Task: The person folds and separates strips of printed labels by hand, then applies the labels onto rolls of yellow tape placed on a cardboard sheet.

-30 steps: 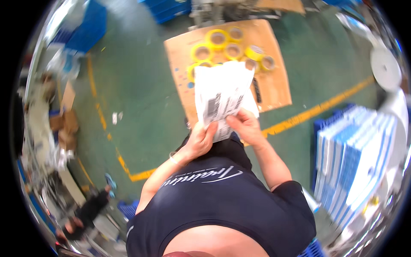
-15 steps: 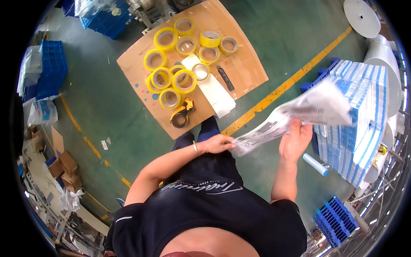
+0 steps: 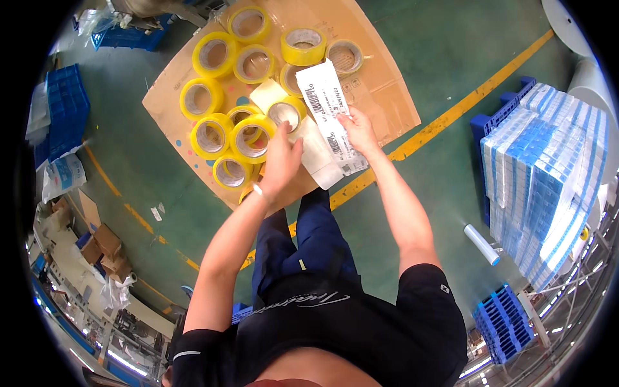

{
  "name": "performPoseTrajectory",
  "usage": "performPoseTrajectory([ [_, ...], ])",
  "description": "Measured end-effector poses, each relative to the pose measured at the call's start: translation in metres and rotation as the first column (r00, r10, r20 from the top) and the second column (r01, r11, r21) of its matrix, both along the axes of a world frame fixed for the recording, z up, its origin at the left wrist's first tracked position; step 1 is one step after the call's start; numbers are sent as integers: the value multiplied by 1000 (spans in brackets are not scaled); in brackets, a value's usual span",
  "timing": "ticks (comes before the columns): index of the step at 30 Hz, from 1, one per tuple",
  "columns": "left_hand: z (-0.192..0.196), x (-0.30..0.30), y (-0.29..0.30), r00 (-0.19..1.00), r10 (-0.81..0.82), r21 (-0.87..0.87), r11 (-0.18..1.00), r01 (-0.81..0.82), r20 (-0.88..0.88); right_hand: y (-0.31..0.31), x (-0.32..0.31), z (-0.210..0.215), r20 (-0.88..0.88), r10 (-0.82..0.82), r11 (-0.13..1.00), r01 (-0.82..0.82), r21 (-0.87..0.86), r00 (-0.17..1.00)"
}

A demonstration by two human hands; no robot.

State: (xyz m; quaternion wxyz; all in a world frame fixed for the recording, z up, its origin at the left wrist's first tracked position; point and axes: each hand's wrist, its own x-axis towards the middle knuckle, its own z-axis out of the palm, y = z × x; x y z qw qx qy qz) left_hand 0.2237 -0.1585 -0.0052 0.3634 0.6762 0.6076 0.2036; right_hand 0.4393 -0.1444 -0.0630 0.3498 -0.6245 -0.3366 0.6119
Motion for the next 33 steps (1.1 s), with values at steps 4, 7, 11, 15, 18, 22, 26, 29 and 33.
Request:
performPoseTrajectory([
  [4,-53,28,25,775,605,-559,712,-425,182,4,-19,8,67,51,999,-50,-18,996],
  [7,-54,44,28,656,721,-598,632,-493,222,-7,-6,33,92,-6,998,12,-63,996],
  [11,3,45,13,547,750,-669,624,-403,371,-18,6,75,64,-62,984,71,-164,996],
  [15,56,13,-5,560,535,-446,843,-301,633,-11,-16,88,-62,29,964,-45,-264,998],
  [18,63,-49,2,950,233,8,971,-240,209,0,-33,65,23,119,970,-111,-214,993],
  [22,33,-114,47,974,88,76,994,-74,-207,22,-68,14,140,277,956,-258,-143,950],
  [26,33,-104,64,898,-72,-91,995,35,-435,22,-83,-52,294,332,943,-316,-103,896],
  [29,58,-82,34,878,145,256,966,-26,-457,12,-85,-59,263,271,963,-256,-91,926],
  [33,-5,-45,-76,981,-143,-105,986,130,-130,15,-94,-52,269,272,962,-259,-84,924],
])
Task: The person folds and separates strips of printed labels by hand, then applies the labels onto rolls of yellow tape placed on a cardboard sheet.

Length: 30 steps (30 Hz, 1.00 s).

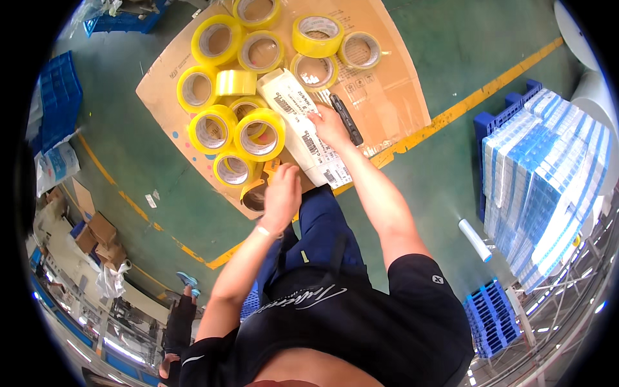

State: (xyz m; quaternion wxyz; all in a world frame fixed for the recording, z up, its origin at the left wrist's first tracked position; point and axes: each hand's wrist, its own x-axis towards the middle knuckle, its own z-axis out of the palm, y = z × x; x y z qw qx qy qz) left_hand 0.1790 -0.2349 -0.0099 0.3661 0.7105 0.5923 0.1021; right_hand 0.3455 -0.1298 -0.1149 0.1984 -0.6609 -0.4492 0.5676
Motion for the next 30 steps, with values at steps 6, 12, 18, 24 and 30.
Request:
performPoseTrajectory([
  [6,-87,34,-28,963,-160,23,985,169,-218,6,28,-17,-336,-79,983,17,-184,938],
  [12,-97,39,-5,928,-106,68,988,139,-358,-6,63,8,-563,-212,941,11,-338,799],
  [18,-135,50,42,945,58,147,989,-10,-322,-22,36,9,-76,-54,995,60,81,996],
  [24,-130,56,68,937,341,139,934,-329,-80,-2,8,7,426,-25,884,-179,432,904],
  [30,-137,54,64,873,479,95,868,-487,95,1,0,9,341,4,952,-108,285,940],
])
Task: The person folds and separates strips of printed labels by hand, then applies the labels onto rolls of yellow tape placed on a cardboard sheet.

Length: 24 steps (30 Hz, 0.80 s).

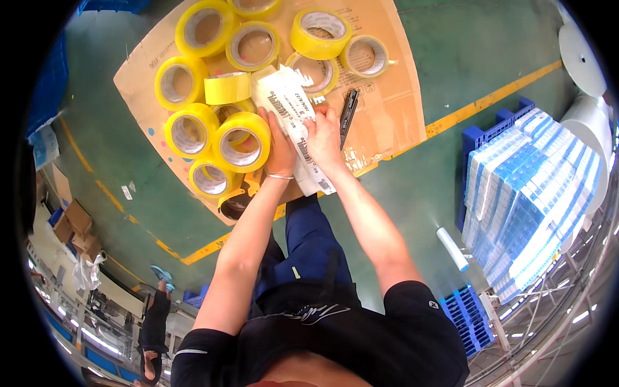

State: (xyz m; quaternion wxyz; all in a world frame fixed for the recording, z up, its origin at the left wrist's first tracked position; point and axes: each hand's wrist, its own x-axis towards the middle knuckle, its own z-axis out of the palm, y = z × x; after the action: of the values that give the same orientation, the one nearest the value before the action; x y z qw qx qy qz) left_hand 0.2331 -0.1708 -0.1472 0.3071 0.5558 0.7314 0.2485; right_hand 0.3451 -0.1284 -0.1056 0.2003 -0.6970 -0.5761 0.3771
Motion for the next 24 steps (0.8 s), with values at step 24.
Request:
performPoseTrajectory([
  [24,-10,-8,-6,999,33,-4,999,-33,29,4,-29,5,167,-54,986,79,-148,984],
])
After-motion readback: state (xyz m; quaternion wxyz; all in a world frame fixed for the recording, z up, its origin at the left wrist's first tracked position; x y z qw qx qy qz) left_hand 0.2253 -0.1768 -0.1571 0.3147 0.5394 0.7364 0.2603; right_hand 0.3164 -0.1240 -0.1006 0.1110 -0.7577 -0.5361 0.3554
